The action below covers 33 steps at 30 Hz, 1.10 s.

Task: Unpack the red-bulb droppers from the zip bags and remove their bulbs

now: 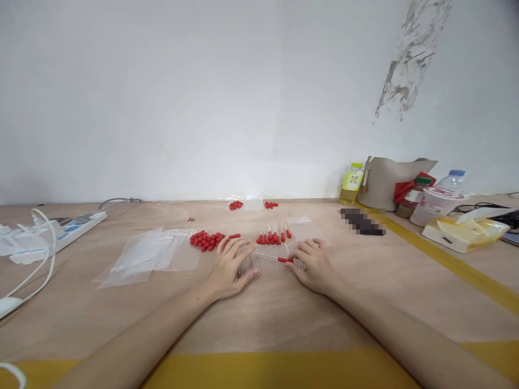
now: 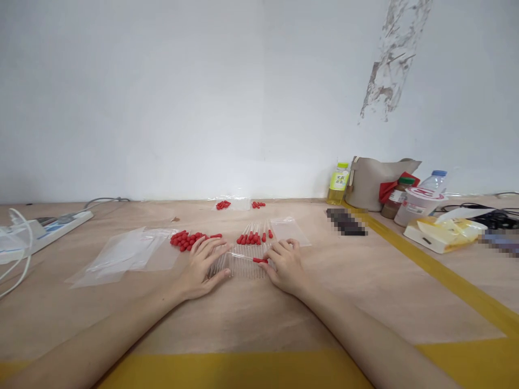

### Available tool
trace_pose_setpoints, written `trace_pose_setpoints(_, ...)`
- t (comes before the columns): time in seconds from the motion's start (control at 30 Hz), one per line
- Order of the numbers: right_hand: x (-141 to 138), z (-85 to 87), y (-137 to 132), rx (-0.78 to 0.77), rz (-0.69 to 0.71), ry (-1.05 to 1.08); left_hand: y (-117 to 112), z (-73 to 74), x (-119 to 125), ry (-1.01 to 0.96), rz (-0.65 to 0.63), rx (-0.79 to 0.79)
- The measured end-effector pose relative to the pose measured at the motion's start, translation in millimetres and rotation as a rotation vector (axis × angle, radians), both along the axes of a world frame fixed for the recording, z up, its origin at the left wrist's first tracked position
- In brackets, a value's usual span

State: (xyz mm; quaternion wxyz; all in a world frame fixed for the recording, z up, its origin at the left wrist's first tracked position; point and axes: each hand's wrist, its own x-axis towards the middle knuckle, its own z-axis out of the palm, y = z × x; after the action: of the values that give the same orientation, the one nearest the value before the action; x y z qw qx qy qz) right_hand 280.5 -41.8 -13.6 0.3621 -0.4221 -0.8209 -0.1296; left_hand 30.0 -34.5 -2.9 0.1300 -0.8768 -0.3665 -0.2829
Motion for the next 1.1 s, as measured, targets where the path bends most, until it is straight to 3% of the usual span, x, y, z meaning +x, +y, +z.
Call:
trace_pose_setpoints(0.43,-17,-7.0,-10,0.173,0.123,-0.060,-9,-5.6,15,0.061,-0.097,0.143)
trace_pose_setpoints(0.9,-7,-3.7,-19,0.167,0.198,-0.173,-14,-4.4,6,0.067,-0.162,0.107)
trace_pose_setpoints(1.0,7,-5.2,-11,0.109,0.150,-0.066,-5,1.3,-10,-0.061,-0.083,0.048)
trace_pose_setpoints(1.1,22,-5.5,4,-0.048,0.052,0.272,9,7.0,-24,-0.280,0.028,-0.041)
